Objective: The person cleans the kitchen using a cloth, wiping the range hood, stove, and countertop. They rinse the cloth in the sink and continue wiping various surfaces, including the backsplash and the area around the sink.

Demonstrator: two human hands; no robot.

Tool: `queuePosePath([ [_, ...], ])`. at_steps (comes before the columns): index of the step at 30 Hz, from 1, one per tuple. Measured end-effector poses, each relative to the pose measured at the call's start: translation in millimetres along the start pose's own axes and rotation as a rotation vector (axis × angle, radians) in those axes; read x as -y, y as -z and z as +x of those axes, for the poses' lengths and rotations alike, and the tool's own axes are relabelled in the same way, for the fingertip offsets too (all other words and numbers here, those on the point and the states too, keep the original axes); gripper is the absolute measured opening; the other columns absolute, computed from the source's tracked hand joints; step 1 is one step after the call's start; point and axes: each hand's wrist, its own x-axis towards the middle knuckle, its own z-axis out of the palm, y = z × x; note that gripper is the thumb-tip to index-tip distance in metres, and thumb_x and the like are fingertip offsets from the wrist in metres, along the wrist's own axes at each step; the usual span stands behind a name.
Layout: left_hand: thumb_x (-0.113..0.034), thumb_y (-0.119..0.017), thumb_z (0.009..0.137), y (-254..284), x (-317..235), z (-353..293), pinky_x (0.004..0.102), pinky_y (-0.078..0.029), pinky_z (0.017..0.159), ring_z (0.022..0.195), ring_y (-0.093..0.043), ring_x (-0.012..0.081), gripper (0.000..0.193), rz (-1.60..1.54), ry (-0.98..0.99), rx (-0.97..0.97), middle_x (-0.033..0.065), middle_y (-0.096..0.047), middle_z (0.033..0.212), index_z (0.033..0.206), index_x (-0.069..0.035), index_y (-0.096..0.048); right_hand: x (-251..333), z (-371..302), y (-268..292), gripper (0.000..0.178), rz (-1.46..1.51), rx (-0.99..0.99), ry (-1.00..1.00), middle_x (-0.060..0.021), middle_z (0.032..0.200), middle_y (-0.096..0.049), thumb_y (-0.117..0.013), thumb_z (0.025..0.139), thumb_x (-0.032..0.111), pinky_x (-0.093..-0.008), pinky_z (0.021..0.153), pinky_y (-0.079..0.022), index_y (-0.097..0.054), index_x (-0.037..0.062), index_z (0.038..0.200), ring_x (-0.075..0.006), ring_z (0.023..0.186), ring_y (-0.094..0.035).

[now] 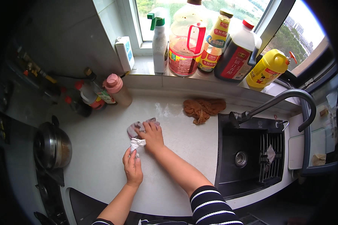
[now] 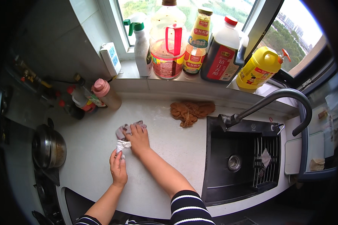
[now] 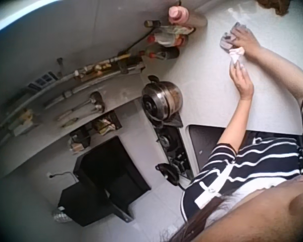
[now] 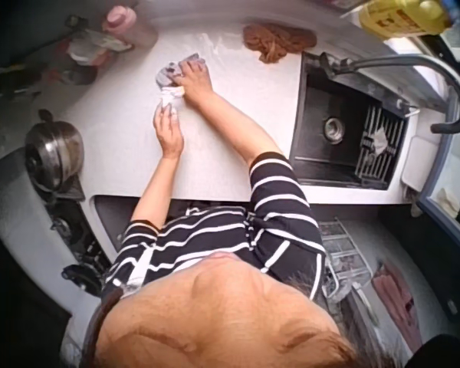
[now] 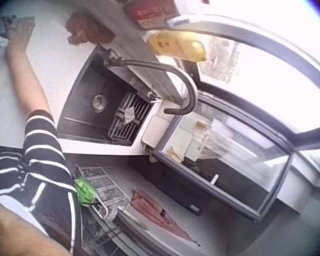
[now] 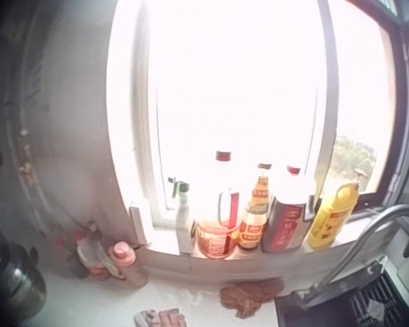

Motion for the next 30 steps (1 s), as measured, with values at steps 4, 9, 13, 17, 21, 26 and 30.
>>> queuePosePath([
  [4, -0.013, -0.05, 0.096, -8.2, -10.5, 16.9, 0.0416, -0.037, 0.105, 0.131, -0.039, 0.0341, 0.037, -0.021, -0.036, 0.09, 0.0212, -0.041, 0.143, 0.127, 0.007, -0.053, -65.4, 75.5, 12.6, 0.039, -0.122, -0.016, -0.337, -0.0082, 0.126, -0.051, -0.061, 0.087, 0.032, -0.0531, 0.102, -0.03, -0.059, 0.0276, 0.125, -0.0292, 0.12, -0.043],
  [9, -0.017, -0.05, 0.098, -14.3, -12.6, 25.3, 0.0411, -0.037, 0.105, 0.131, -0.039, 0.0335, 0.038, -0.077, -0.014, 0.123, 0.0206, -0.039, 0.145, 0.128, 0.007, -0.053, -73.1, 14.0, 38.5, 0.049, -0.143, 0.104, -0.421, -0.0113, 0.144, -0.04, -0.059, 0.09, 0.04, -0.0532, 0.106, -0.025, -0.05, 0.033, 0.137, -0.0306, 0.134, -0.033],
  [13, -0.021, -0.05, 0.099, -28.3, -15.0, 30.3, 0.0409, -0.036, 0.107, 0.131, -0.039, 0.0336, 0.04, -0.145, 0.01, 0.151, 0.0206, -0.039, 0.145, 0.128, 0.005, -0.054, -72.0, -75.5, 90.7, 0.05, -0.202, 0.173, -0.478, -0.0122, 0.146, -0.037, -0.059, 0.089, 0.042, -0.0552, 0.105, -0.026, -0.05, 0.0332, 0.137, -0.0308, 0.137, -0.031],
  [17, -0.025, -0.05, 0.099, -58.5, -17.9, 47.3, 0.0417, -0.034, 0.109, 0.134, -0.037, 0.0364, 0.044, -0.205, 0.033, 0.274, 0.0214, -0.033, 0.149, 0.132, 0.004, -0.05, -133.6, -127.0, 128.4, 0.045, -0.338, 0.04, -0.718, -0.0099, 0.14, -0.042, -0.062, 0.088, 0.036, -0.0542, 0.101, -0.033, -0.055, 0.0307, 0.132, -0.0316, 0.131, -0.036],
  [21, -0.029, -0.051, 0.099, -87.3, -42.0, 73.2, 0.0425, -0.032, 0.111, 0.138, -0.033, 0.0387, 0.05, -0.262, 0.037, 0.362, 0.0231, -0.023, 0.154, 0.136, 0.004, -0.046, -182.3, -149.0, 159.1, 0.038, -0.318, -0.083, -1.027, -0.015, 0.126, -0.049, -0.062, 0.089, 0.028, -0.0485, 0.091, -0.044, -0.058, 0.0258, 0.127, -0.0363, 0.112, -0.05],
  [26, -0.032, -0.052, 0.099, -81.7, -65.8, 56.0, 0.0433, -0.031, 0.112, 0.14, -0.031, 0.0376, 0.052, -0.227, 0.076, 0.261, 0.0224, -0.018, 0.156, 0.137, 0.003, -0.046, -165.4, -134.8, 163.6, 0.04, -0.363, -0.201, -0.775, -0.0126, 0.12, -0.051, -0.068, 0.082, 0.025, -0.0475, 0.084, -0.047, -0.061, 0.0265, 0.121, -0.0348, 0.104, -0.053],
  [30, -0.03, -0.05, 0.099, -73.3, -78.1, 4.5, 0.0433, -0.031, 0.112, 0.14, -0.031, 0.0352, 0.05, -0.194, 0.089, 0.344, 0.0202, -0.02, 0.155, 0.137, 0.002, -0.046, -160.0, -117.3, 138.3, 0.042, -0.284, -0.09, -0.89, -0.012, 0.127, -0.048, -0.066, 0.086, 0.029, -0.0466, 0.093, -0.041, -0.058, 0.0307, 0.127, -0.034, 0.113, -0.047],
])
